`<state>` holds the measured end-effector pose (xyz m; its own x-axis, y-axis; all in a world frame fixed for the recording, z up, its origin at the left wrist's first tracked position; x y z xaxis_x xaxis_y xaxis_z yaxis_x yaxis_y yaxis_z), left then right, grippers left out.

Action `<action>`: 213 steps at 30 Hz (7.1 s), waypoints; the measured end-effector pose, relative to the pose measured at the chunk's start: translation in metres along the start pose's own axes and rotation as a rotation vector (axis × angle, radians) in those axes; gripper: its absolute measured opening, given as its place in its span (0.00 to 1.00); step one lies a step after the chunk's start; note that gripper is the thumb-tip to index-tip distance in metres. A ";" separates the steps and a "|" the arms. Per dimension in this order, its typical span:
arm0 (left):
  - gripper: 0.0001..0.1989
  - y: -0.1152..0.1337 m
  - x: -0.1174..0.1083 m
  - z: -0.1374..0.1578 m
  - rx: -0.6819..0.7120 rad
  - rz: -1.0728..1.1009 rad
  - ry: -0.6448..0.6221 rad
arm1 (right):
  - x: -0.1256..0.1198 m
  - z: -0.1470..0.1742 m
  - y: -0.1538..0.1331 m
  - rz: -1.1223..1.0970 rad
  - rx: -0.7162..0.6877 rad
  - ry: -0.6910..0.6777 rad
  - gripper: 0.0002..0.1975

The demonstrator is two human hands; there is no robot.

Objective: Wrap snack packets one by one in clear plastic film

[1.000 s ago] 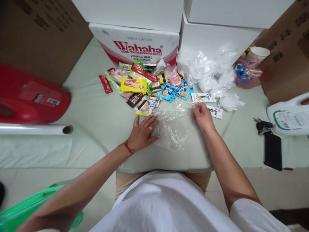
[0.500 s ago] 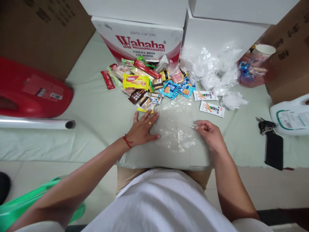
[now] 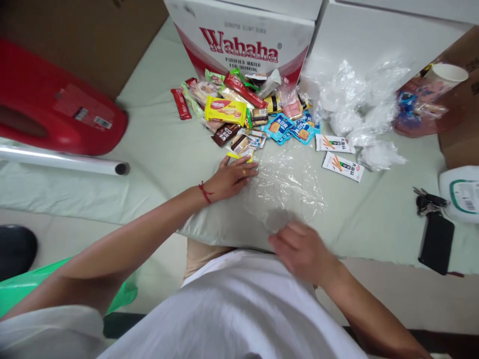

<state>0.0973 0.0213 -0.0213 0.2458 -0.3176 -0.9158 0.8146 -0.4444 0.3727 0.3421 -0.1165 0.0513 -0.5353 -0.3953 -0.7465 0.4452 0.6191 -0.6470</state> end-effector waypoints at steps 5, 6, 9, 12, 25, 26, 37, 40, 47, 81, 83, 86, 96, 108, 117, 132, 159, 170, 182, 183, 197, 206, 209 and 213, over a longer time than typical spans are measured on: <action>0.26 -0.006 -0.002 -0.009 0.020 -0.018 -0.007 | 0.041 0.006 0.001 0.097 -0.074 -0.156 0.15; 0.26 -0.007 -0.003 -0.011 0.025 -0.017 -0.005 | 0.042 0.008 0.009 0.119 -0.020 -0.130 0.15; 0.26 -0.010 -0.004 -0.013 0.031 -0.007 -0.007 | 0.039 0.014 0.026 0.063 0.203 -0.022 0.15; 0.24 -0.010 -0.003 -0.012 0.039 -0.001 -0.019 | 0.038 0.018 0.032 -0.342 0.549 0.128 0.14; 0.17 -0.004 -0.010 -0.016 -0.073 0.158 0.123 | 0.082 -0.027 0.002 -1.634 1.260 0.507 0.27; 0.17 -0.001 -0.014 -0.018 -0.107 0.173 0.149 | 0.086 -0.030 -0.002 -1.659 1.279 0.464 0.27; 0.21 0.056 0.000 -0.017 -0.257 -0.105 0.167 | 0.139 -0.050 -0.051 -1.827 1.352 0.009 0.20; 0.23 0.056 0.009 -0.011 -0.246 -0.155 0.184 | 0.136 -0.048 -0.058 -1.747 1.329 -0.113 0.22; 0.30 0.052 0.028 0.006 -0.217 -0.234 0.211 | 0.011 -0.048 -0.069 -1.504 0.768 -0.280 0.21; 0.23 0.032 0.019 0.047 -0.807 1.261 0.374 | 0.066 -0.061 0.049 -0.068 0.413 0.056 0.36; 0.16 0.026 0.016 0.046 -0.771 1.271 0.388 | 0.065 -0.060 0.050 -0.100 0.390 0.048 0.36; 0.15 0.014 0.010 0.050 -0.776 1.245 0.427 | 0.063 -0.061 0.051 -0.125 0.371 0.023 0.35; 0.20 -0.002 0.007 0.084 -0.783 0.325 0.522 | 0.045 -0.064 0.061 -0.312 0.377 0.086 0.30; 0.19 0.008 0.025 0.074 -0.126 -0.149 0.368 | 0.049 -0.052 0.056 -0.339 0.501 0.224 0.25; 0.16 -0.003 -0.003 0.051 -0.386 -0.057 0.327 | 0.032 -0.040 0.057 -0.443 0.544 0.403 0.18; 0.17 0.034 -0.002 0.031 -0.291 -0.216 0.374 | 0.129 -0.080 -0.030 -0.052 0.024 -0.158 0.26; 0.28 -0.010 0.011 0.040 -0.268 -0.216 0.324 | -0.055 -0.216 0.134 0.214 0.334 0.286 0.17; 0.30 -0.012 0.012 0.039 -0.322 -0.286 0.233 | -0.001 -0.375 0.156 0.281 0.252 -0.061 0.44; 0.29 -0.011 0.011 0.039 -0.362 -0.253 0.235 | -0.024 -0.143 0.067 0.125 0.153 -0.062 0.43; 0.29 -0.011 0.012 0.039 -0.367 -0.257 0.234 | -0.010 -0.133 0.067 0.119 0.173 -0.082 0.42; 0.29 -0.011 0.011 0.037 -0.390 -0.308 0.232 | 0.045 -0.095 0.079 0.134 0.232 -0.034 0.46; 0.29 -0.010 0.010 0.037 -0.390 -0.292 0.202 | -0.032 -0.188 0.095 -0.030 0.106 0.184 0.22; 0.29 -0.011 0.010 0.037 -0.391 -0.303 0.195 | -0.040 -0.269 0.140 0.138 0.160 0.195 0.28; 0.29 -0.011 0.010 0.037 -0.392 -0.304 0.208 | -0.022 -0.333 0.185 0.181 0.170 0.122 0.35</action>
<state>0.0716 -0.0084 -0.0287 0.0349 -0.0329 -0.9988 0.9906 -0.1315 0.0389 0.1976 0.2328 0.0000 -0.5137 -0.1973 -0.8350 0.6504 0.5452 -0.5289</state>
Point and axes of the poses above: each hand's wrist, its own z-axis away from the middle knuckle, its own x-axis out of the palm, y = z × x, the point moved 4 cm from there along -z, towards the middle knuckle, and after that the axes turned 14 degrees about -z, right-handed, at the moved point
